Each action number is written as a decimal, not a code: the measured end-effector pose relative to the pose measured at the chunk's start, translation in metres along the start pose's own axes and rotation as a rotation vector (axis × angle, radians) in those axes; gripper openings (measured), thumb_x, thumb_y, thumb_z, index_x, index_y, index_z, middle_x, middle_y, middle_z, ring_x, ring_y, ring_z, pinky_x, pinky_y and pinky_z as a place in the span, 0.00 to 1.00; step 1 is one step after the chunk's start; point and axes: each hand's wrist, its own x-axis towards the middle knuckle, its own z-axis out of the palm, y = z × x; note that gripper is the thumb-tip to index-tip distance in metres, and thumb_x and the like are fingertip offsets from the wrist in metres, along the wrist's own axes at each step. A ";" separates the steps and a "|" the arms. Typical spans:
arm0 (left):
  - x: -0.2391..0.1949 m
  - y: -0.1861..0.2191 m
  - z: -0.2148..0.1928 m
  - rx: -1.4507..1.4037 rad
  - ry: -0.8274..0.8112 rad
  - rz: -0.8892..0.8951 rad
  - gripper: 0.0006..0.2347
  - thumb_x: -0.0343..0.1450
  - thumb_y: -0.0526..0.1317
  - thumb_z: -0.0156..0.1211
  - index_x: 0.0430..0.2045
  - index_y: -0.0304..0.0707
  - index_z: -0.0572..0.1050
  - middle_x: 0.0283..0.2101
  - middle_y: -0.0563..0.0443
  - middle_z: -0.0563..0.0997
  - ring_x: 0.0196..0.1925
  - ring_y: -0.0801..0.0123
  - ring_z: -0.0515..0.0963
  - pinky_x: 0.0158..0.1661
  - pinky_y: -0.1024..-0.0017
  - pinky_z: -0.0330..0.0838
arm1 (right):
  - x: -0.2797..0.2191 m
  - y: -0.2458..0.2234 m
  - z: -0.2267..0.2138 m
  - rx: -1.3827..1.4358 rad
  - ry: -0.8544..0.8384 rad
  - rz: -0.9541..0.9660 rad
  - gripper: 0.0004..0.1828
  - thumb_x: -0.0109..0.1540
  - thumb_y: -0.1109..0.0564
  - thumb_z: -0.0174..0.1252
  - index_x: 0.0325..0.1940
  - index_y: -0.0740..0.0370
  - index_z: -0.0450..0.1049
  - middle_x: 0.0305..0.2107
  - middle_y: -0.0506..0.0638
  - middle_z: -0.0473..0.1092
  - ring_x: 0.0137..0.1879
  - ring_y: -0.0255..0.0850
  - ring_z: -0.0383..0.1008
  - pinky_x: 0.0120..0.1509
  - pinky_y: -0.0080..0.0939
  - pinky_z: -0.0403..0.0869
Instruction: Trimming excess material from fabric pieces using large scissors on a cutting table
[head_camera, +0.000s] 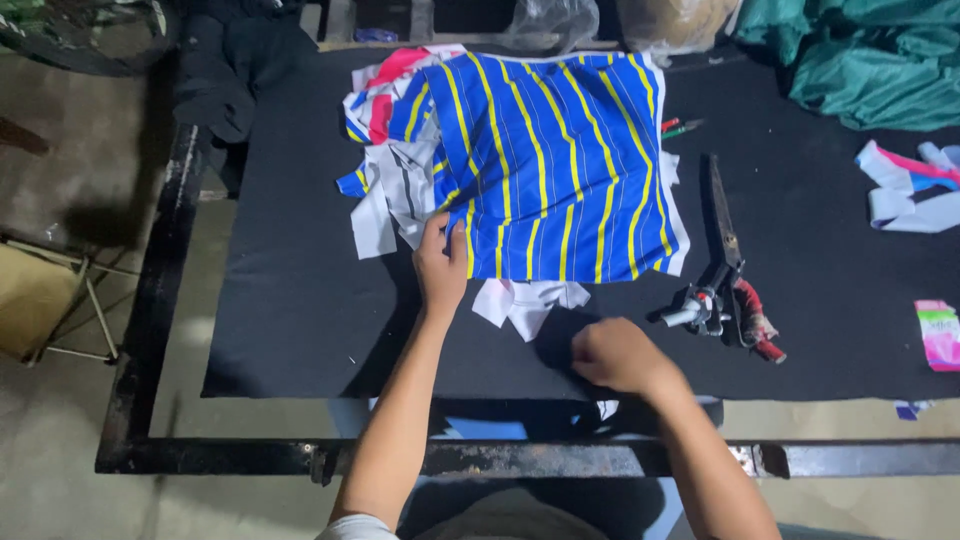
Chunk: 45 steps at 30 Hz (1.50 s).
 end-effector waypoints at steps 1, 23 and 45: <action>-0.001 0.001 0.000 0.002 -0.008 -0.005 0.05 0.78 0.41 0.56 0.41 0.41 0.74 0.22 0.44 0.81 0.31 0.51 0.85 0.32 0.65 0.79 | 0.002 -0.006 0.009 0.007 -0.006 0.004 0.08 0.56 0.55 0.61 0.29 0.60 0.83 0.24 0.61 0.79 0.35 0.59 0.82 0.39 0.55 0.79; -0.002 -0.005 -0.006 0.004 -0.001 -0.073 0.06 0.78 0.45 0.56 0.43 0.46 0.74 0.34 0.44 0.85 0.38 0.54 0.86 0.38 0.63 0.81 | 0.020 0.026 0.031 -0.143 0.649 0.369 0.06 0.57 0.51 0.65 0.29 0.54 0.81 0.24 0.45 0.71 0.33 0.43 0.78 0.30 0.41 0.77; -0.006 0.001 -0.003 -0.064 0.050 -0.154 0.08 0.76 0.44 0.59 0.42 0.41 0.76 0.31 0.42 0.83 0.41 0.48 0.85 0.40 0.57 0.79 | 0.028 0.043 0.021 -0.158 0.948 0.194 0.19 0.55 0.52 0.71 0.50 0.54 0.82 0.44 0.52 0.74 0.57 0.55 0.74 0.51 0.50 0.74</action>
